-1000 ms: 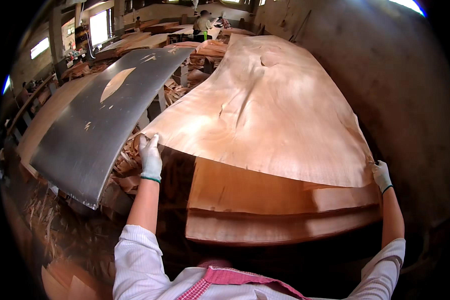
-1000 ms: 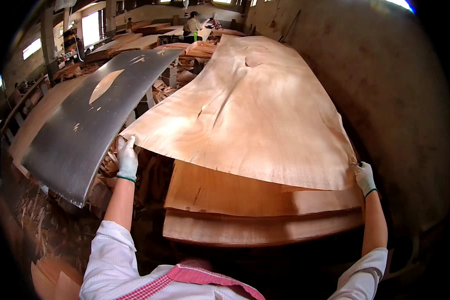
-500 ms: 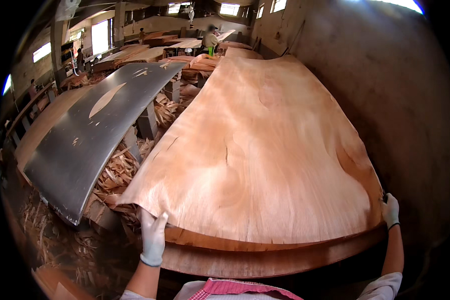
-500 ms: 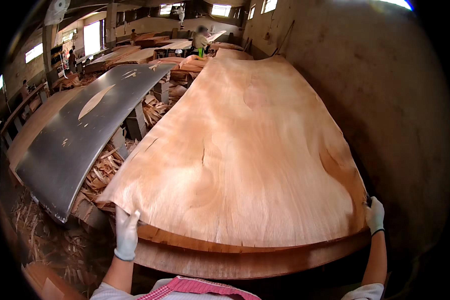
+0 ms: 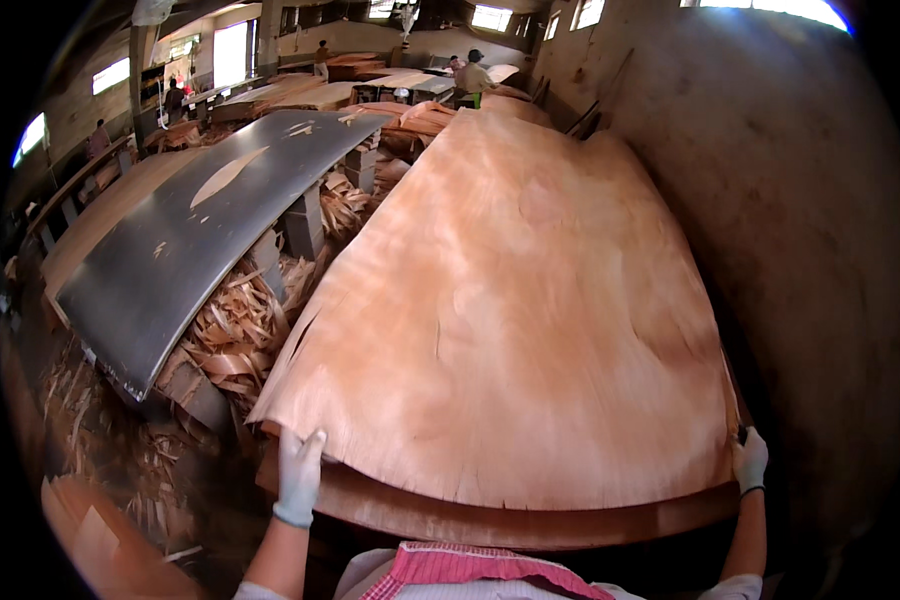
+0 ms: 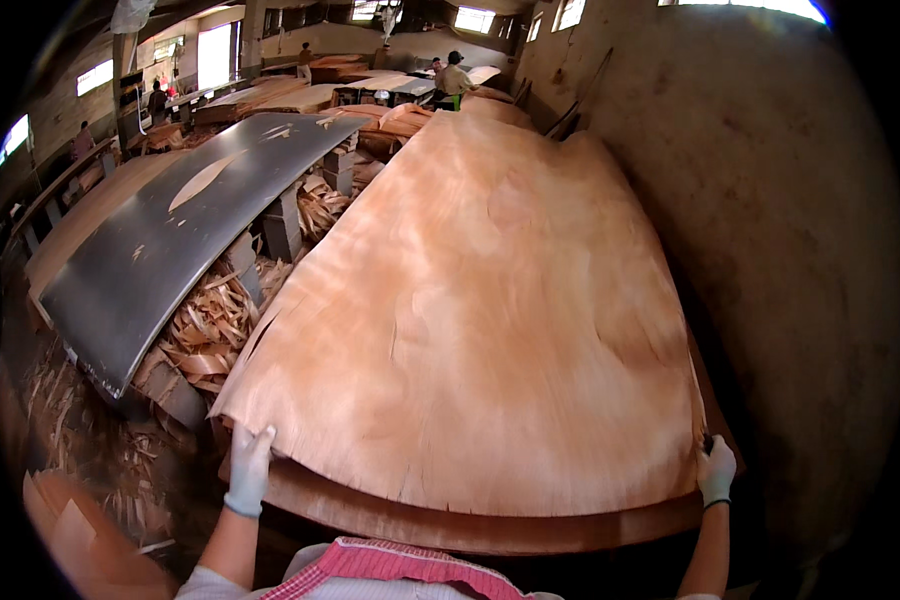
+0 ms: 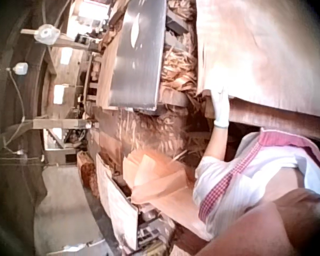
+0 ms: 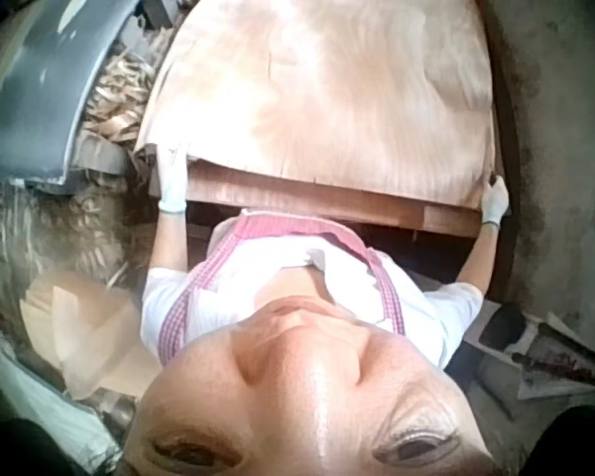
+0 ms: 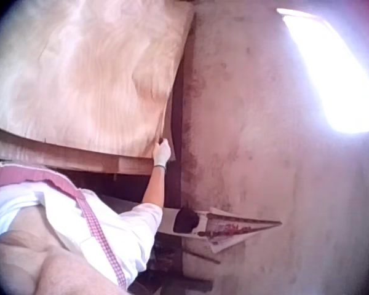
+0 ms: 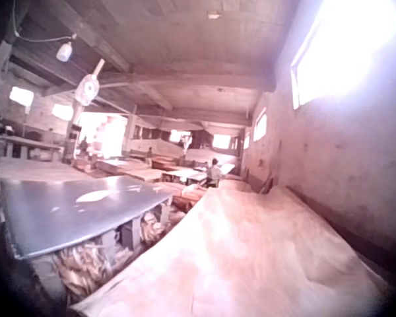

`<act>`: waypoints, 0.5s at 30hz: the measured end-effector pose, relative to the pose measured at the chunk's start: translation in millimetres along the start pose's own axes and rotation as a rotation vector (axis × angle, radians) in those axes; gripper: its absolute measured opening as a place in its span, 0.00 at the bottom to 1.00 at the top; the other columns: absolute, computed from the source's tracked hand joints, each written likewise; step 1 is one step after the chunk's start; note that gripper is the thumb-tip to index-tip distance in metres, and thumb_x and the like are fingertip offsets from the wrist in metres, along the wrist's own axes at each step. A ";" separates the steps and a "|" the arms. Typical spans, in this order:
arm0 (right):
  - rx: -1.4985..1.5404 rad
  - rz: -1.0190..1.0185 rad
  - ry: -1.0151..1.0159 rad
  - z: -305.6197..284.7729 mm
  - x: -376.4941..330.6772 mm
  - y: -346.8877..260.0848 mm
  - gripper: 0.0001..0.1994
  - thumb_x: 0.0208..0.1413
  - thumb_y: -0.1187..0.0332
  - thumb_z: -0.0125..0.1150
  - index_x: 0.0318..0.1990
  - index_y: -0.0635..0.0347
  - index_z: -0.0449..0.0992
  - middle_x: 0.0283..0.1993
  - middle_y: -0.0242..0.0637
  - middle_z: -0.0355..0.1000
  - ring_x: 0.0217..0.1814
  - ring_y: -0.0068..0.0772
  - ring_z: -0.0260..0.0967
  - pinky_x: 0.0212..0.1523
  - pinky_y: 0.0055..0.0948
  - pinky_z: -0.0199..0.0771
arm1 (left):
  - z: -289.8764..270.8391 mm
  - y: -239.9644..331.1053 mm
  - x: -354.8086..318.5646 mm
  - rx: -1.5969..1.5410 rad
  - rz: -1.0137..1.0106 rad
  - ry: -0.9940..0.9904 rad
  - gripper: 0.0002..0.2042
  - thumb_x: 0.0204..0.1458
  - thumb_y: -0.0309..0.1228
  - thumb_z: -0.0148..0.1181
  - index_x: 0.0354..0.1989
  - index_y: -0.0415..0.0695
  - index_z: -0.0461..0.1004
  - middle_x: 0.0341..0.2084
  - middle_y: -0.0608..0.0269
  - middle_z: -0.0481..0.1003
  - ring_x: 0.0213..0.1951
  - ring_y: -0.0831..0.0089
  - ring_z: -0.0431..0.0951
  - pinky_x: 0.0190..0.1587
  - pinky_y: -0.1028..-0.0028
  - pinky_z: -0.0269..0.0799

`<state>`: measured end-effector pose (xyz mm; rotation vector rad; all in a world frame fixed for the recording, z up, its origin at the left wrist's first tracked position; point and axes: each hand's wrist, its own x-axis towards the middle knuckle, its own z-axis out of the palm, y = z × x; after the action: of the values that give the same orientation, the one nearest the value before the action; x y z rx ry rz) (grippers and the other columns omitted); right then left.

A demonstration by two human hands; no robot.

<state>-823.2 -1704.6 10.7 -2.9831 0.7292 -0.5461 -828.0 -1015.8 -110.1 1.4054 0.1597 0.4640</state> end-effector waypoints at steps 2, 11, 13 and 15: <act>-0.032 -0.029 0.012 16.7 18.1 10.4 0.12 0.57 0.63 0.58 0.37 0.65 0.72 0.36 0.53 0.74 0.41 0.57 0.71 0.40 0.48 0.70 | 0.5 -41.6 19.2 0.052 0.071 0.011 0.21 0.55 0.21 0.50 0.58 0.34 0.59 0.49 0.58 0.69 0.43 0.76 0.72 0.45 0.77 0.71; -0.075 0.028 -0.055 50.1 21.7 28.3 0.12 0.56 0.62 0.60 0.36 0.64 0.71 0.36 0.51 0.75 0.41 0.56 0.72 0.42 0.48 0.71 | 9.8 -73.8 21.5 0.007 -0.251 0.048 0.16 0.55 0.24 0.53 0.51 0.32 0.64 0.42 0.60 0.71 0.40 0.77 0.72 0.41 0.77 0.71; -0.084 0.044 -0.063 50.5 11.0 38.9 0.12 0.56 0.62 0.60 0.36 0.64 0.71 0.35 0.52 0.75 0.41 0.57 0.72 0.42 0.48 0.71 | 17.6 -58.9 9.8 -0.019 -0.136 0.088 0.16 0.55 0.25 0.55 0.52 0.38 0.65 0.38 0.64 0.74 0.33 0.79 0.74 0.33 0.78 0.72; -0.085 0.047 -0.061 51.4 9.3 36.6 0.13 0.57 0.61 0.59 0.36 0.64 0.71 0.34 0.52 0.75 0.41 0.57 0.73 0.42 0.48 0.71 | 4.7 -58.5 14.1 -0.027 -0.042 0.114 0.18 0.55 0.26 0.55 0.54 0.34 0.66 0.44 0.59 0.74 0.41 0.72 0.77 0.45 0.73 0.72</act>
<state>-814.2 -1744.5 -38.3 -3.0359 0.8351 -0.4298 -800.7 -1019.8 -163.8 1.3467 0.2744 0.5099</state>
